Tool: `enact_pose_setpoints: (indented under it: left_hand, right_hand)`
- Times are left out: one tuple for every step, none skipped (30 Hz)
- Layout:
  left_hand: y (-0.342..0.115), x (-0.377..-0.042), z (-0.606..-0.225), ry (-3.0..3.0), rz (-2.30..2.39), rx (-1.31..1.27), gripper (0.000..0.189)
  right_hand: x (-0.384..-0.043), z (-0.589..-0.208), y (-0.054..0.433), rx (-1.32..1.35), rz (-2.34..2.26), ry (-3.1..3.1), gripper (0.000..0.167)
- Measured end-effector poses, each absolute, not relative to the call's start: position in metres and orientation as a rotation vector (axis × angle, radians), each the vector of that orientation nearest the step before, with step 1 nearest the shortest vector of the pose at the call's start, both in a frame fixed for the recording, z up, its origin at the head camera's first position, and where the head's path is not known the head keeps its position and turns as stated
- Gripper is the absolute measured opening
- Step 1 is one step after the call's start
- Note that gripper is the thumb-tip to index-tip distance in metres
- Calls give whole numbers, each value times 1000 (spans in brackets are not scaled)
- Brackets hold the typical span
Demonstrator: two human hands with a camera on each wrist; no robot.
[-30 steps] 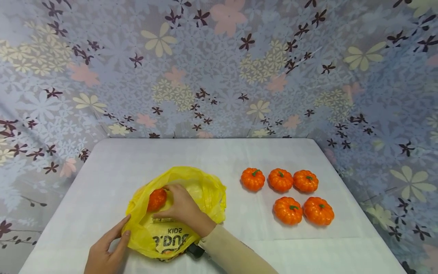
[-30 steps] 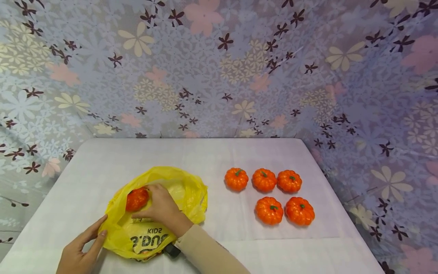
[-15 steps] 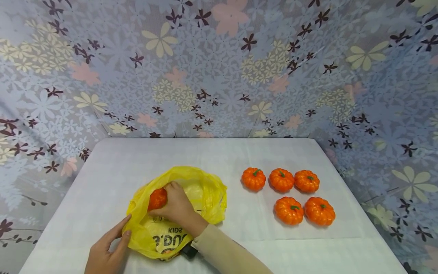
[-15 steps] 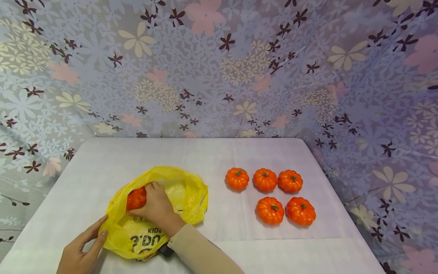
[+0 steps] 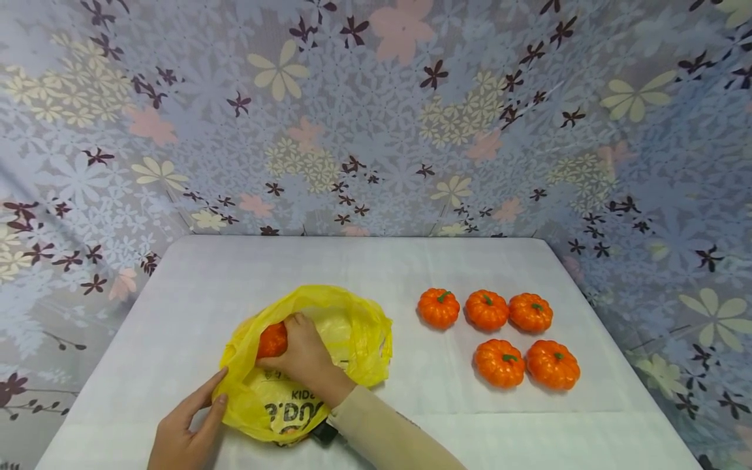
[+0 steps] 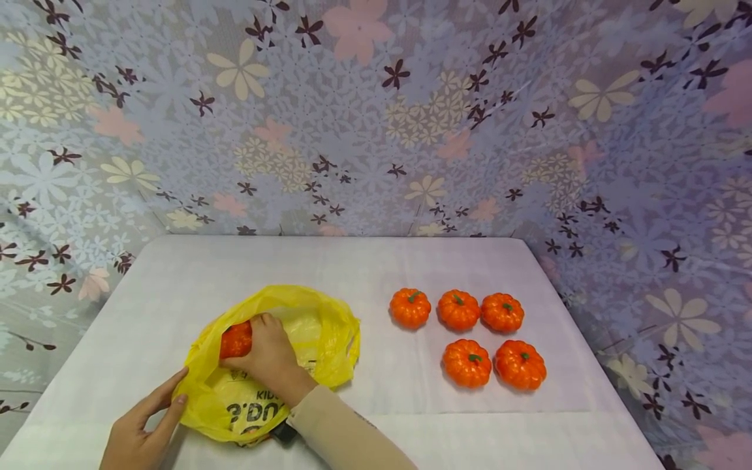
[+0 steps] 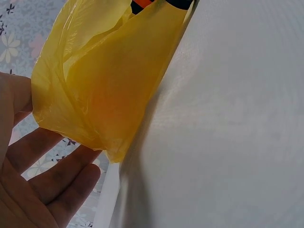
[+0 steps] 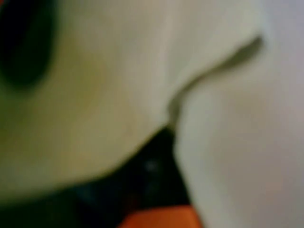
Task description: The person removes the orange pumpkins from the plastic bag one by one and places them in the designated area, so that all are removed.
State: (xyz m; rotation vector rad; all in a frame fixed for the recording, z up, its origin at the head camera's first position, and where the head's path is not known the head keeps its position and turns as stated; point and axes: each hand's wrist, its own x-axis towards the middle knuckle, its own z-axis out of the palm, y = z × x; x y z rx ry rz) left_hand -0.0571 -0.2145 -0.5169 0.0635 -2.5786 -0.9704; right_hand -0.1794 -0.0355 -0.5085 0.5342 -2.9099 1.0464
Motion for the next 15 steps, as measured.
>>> enact_pose_setpoints:
  left_hand:
    - [-214,-57,-517,-2576,-972,59,35]
    - [-215,-57,-517,-2572,-972,52,36]
    - [-215,-57,-517,-2564,-975,43,36]
    - [-215,-57,-517,-2557,-978,35,36]
    - [-215,-57,-517,-2551,-981,28,36]
    - [-215,-56,-516,-2549,-980,21,37]
    - [-215,-56,-516,-2546,-983,15,37]
    - [-215,-56,-516,-2545,-984,11,37]
    - [-216,-56,-516,-2545,-984,8,37]
    - [-216,-56,-516,-2543,-986,6,37]
    - [-216,-56,-516,-2541,-987,4,37]
    - [-216,-57,-516,-2538,-987,2,38]
    - [-216,-57,-516,-2535,-986,2,38]
    - [-216,-57,-516,-2532,-985,4,38]
    - [-216,-57,-517,-2529,-985,5,38]
  right_hand:
    - [-179,-509,-35,533,1074,-2903,81]
    - [-179,-510,-34,533,1094,-2898,80]
    - [-179,-510,-34,536,1119,-2890,80]
    - [-179,-510,-33,538,1140,-2885,80]
    - [-179,-510,-32,540,1163,-2880,81]
    - [-179,-510,-32,542,1184,-2876,81]
    - [-178,-510,-31,542,1201,-2872,81]
    - [-178,-510,-30,542,1212,-2870,81]
    - [-178,-509,-29,539,1230,-2866,82]
    - [-178,-508,-28,535,1243,-2865,81]
    - [-177,-508,-27,531,1253,-2865,81]
    - [-177,-508,-26,525,1263,-2864,81]
    - [-177,-507,-25,516,1268,-2866,81]
    - [-177,-507,-25,505,1268,-2872,81]
    - [-177,-507,-24,498,1261,-2879,82]
